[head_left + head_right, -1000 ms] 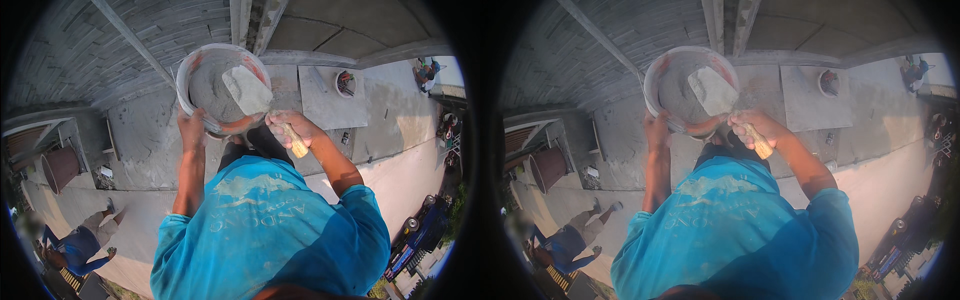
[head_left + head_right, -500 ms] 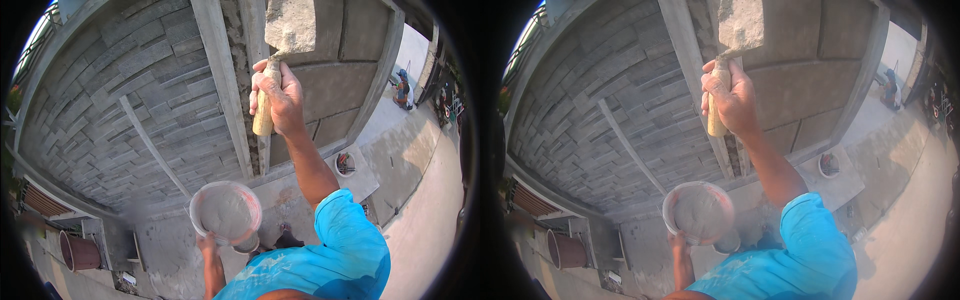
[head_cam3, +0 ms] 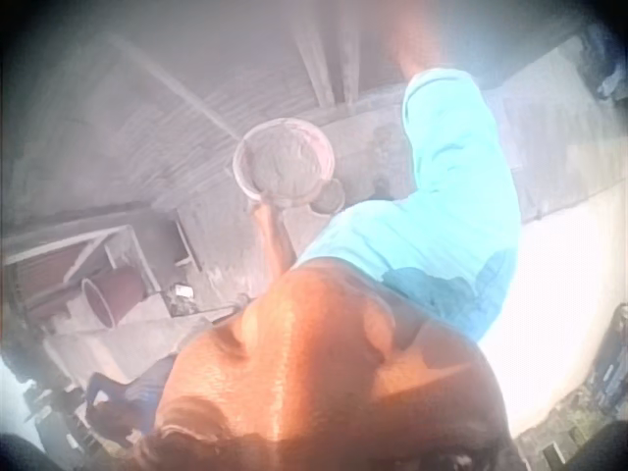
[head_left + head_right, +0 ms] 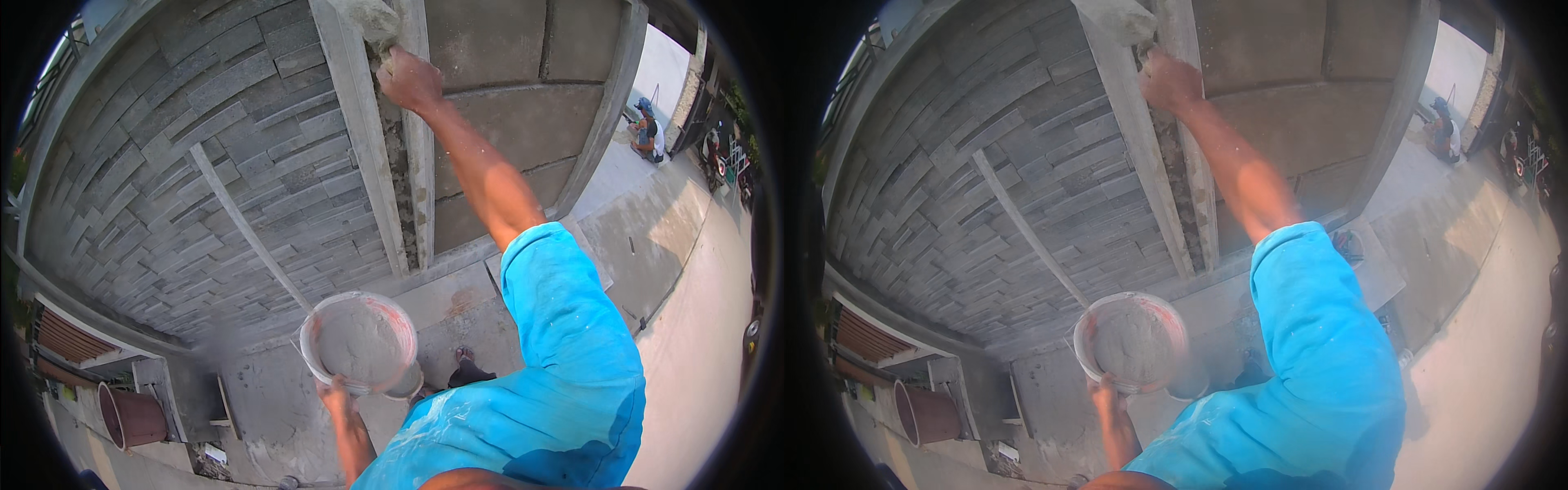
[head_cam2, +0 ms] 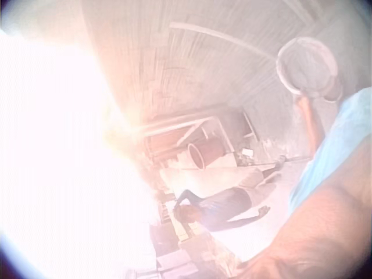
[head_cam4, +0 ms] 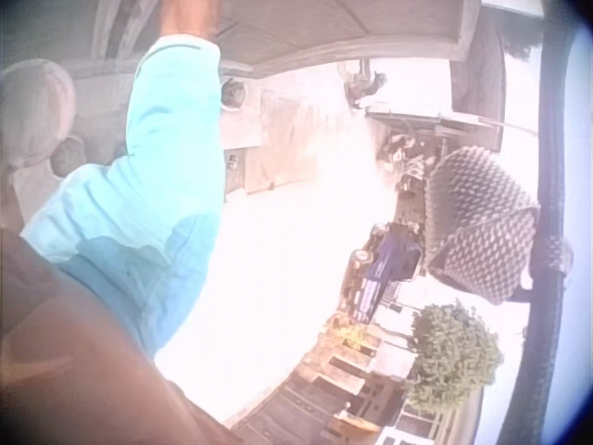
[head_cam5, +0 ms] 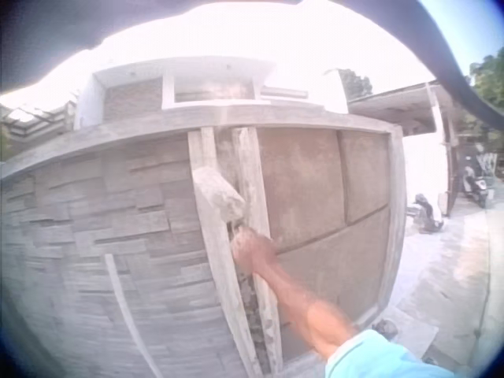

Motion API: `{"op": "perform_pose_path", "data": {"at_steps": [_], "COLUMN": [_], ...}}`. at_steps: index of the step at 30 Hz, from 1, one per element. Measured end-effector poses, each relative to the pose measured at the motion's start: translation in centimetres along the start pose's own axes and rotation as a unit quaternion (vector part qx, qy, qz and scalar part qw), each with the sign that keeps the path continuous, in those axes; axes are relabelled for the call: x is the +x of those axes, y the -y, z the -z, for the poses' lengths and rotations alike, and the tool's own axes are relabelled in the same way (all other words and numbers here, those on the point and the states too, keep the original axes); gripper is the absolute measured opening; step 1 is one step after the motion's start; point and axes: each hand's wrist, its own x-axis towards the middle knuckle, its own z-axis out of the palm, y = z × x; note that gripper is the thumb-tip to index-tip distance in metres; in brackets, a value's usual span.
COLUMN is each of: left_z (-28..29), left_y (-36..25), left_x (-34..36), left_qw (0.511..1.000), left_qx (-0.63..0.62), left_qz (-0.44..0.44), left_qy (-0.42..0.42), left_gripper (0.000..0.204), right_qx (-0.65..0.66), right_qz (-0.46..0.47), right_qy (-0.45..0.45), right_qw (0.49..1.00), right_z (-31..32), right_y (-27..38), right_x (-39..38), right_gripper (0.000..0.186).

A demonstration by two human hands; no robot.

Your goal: The person scoops cement from a bucket with a trowel and applies it to the gaps between roof tiles. They repeatedly smooth the cement into the joints and scrape excess material back into the bucket.

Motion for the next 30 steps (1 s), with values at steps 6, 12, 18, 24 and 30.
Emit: {"op": "perform_pose_path", "data": {"at_steps": [6,12,18,24,30], "left_z": [-3.5,-8.9,-12.5,-12.9,-11.2], "left_y": [0.2,-1.7,-4.6,-3.7,-0.5], "left_x": [1.7,1.5,-0.5,0.6,3.0], "left_qw": [0.999,0.994,0.992,0.994,0.999], "left_qx": [-0.031,0.014,0.035,-0.010,-0.027], "left_qz": [-0.022,-0.072,-0.081,-0.050,0.013], "left_qy": [0.025,0.077,0.088,0.092,0.046], "left_gripper": [0.071,0.056,0.051,0.053,0.054], "right_qx": [0.132,0.343,0.452,0.644,0.802], "right_qz": [0.083,-0.381,-0.503,-0.561,-0.470], "right_qy": [0.505,0.660,0.616,0.497,0.366], "right_qw": [0.849,0.550,0.404,0.151,-0.050], "right_z": [-0.9,1.2,-1.9,0.4,1.3], "right_y": [-3.6,-1.7,-4.3,-6.9,-5.6], "right_x": [-29.8,-36.0,-38.6,-39.1,-36.1], "right_gripper": [0.035,0.029,0.024,0.023,0.022]}}
